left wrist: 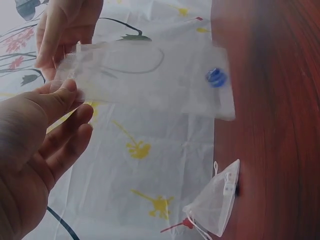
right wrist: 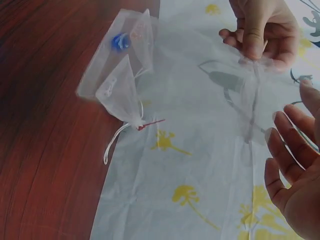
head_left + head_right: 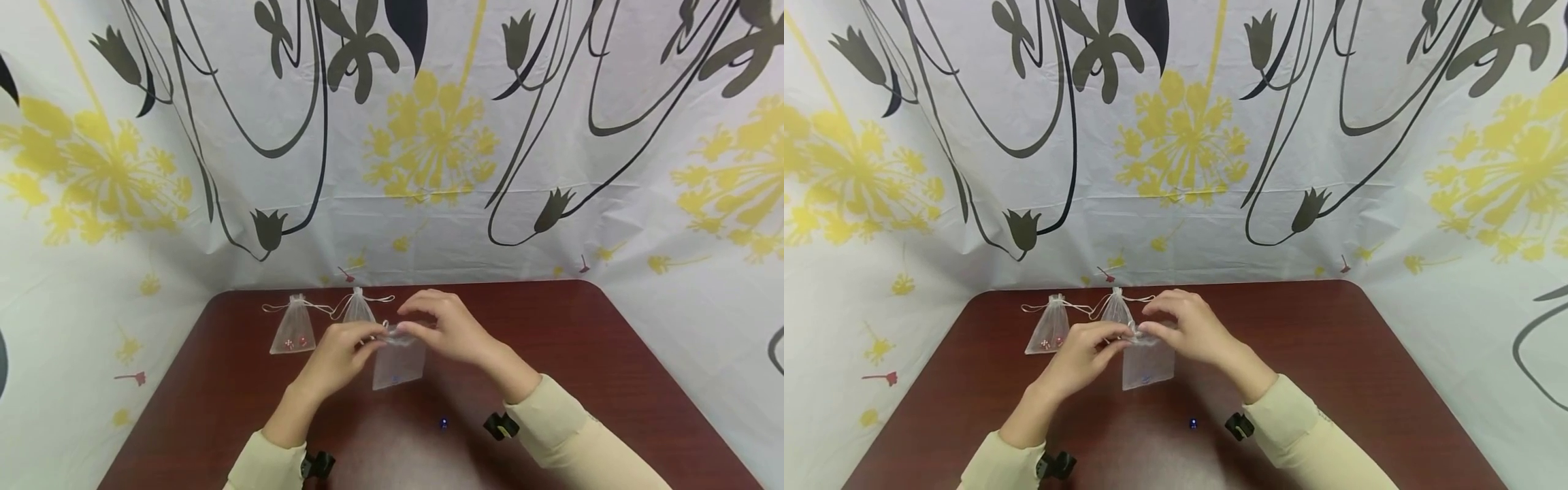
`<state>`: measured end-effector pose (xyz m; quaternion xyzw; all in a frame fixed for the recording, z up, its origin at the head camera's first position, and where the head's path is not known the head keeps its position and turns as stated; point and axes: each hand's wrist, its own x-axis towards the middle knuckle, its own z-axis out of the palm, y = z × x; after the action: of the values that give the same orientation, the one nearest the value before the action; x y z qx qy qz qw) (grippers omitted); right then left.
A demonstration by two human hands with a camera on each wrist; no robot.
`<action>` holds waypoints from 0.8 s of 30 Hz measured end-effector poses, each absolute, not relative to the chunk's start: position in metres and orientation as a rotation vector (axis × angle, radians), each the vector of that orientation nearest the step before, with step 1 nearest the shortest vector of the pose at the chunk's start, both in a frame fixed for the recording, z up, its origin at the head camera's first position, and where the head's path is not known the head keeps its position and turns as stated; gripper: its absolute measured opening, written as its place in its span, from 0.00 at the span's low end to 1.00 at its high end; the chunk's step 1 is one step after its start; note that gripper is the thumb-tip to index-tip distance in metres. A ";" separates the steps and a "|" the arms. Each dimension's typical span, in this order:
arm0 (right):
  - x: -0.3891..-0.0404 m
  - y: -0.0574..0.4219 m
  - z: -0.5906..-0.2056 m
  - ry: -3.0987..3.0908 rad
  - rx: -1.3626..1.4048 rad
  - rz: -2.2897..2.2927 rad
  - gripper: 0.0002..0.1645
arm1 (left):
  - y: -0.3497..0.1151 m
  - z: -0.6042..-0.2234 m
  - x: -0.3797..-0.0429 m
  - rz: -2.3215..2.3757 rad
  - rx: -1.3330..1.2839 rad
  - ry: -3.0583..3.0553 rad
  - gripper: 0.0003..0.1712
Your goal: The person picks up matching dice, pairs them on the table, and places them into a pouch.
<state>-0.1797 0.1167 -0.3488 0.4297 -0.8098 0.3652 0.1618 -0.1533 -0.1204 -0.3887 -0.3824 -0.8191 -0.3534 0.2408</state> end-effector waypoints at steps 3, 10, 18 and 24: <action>-0.179 0.122 -0.350 -2.295 1.184 1.058 0.11 | -0.122 -0.388 -0.153 -0.954 -1.034 -2.240 0.09; -0.174 0.137 -0.362 -2.281 1.143 1.071 0.12 | -0.126 -0.391 -0.154 -0.913 -0.984 -2.252 0.09; -0.165 0.162 -0.384 -2.333 1.059 1.072 0.14 | -0.128 -0.393 -0.155 -0.923 -0.989 -2.248 0.09; -0.163 0.169 -0.395 -2.302 1.036 1.046 0.14 | -0.130 -0.393 -0.155 -0.918 -0.979 -2.248 0.09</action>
<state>-0.1634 0.1691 -0.3952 0.3711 -0.8249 0.3749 0.2031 -0.1553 -0.1299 -0.3927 -0.3613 -0.8294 -0.3386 0.2587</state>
